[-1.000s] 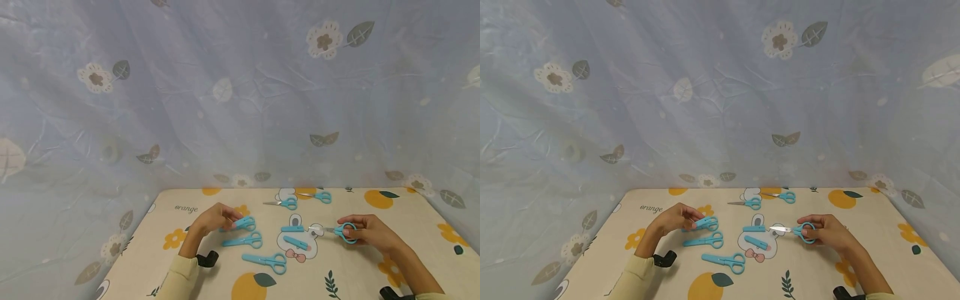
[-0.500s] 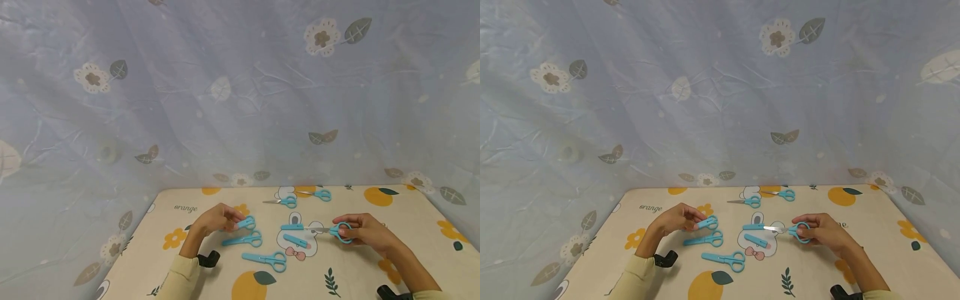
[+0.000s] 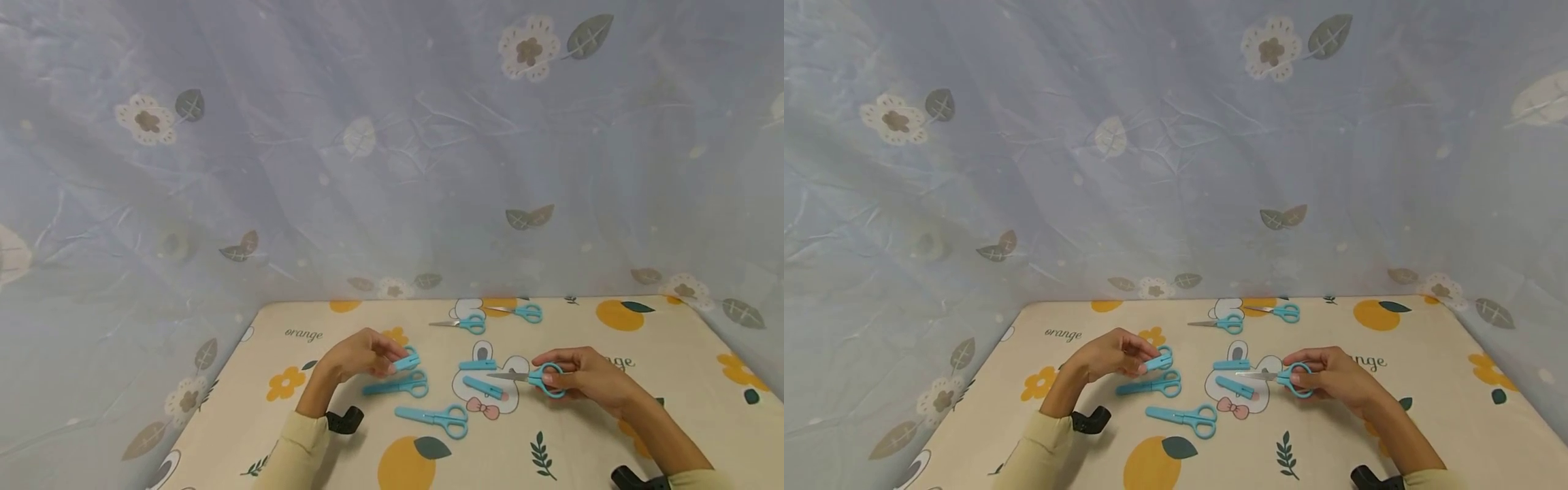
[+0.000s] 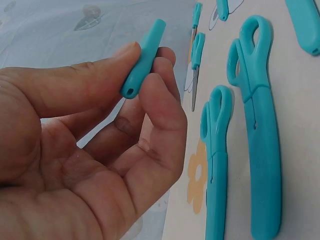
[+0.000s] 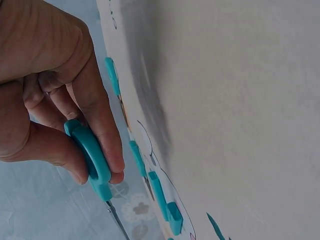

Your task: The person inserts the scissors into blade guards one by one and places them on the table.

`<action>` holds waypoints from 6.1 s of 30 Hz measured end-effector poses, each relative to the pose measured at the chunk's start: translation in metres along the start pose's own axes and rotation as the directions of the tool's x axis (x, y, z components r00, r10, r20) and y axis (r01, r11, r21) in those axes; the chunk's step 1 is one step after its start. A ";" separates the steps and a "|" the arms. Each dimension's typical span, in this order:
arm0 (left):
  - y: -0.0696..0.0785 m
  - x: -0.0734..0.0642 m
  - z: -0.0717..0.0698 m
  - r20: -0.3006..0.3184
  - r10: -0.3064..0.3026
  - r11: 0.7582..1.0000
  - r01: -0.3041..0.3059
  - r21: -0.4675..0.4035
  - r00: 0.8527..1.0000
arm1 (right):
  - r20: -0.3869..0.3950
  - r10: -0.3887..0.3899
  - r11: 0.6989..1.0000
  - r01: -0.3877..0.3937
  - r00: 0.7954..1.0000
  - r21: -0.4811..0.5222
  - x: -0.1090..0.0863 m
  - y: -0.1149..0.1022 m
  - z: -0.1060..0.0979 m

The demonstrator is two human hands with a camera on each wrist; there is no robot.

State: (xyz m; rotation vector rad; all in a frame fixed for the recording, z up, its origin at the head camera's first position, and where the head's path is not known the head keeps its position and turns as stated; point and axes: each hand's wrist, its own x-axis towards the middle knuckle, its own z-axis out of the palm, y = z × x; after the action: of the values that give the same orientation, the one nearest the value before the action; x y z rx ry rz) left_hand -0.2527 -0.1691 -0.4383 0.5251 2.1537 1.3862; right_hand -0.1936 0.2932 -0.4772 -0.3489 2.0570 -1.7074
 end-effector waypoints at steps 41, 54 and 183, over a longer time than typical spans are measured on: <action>0.004 0.009 0.024 0.084 -0.039 0.996 0.046 -0.078 0.996 | 0.015 0.029 0.997 -0.030 0.999 0.072 0.006 -0.007 0.025; 0.013 0.012 0.027 0.113 -0.031 0.998 0.038 -0.059 0.993 | 0.047 -0.006 0.995 0.001 0.999 0.097 0.005 -0.013 0.025; 0.023 0.028 0.078 0.169 0.008 0.995 0.009 -0.097 0.986 | 0.076 -0.030 0.992 0.021 0.997 0.124 0.023 -0.009 0.070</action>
State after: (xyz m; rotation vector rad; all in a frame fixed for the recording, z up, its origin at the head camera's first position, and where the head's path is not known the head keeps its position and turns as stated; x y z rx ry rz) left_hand -0.2257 -0.0882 -0.4497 0.5827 1.9417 1.3860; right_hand -0.1800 0.2206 -0.4821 -0.3968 1.8897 -1.7978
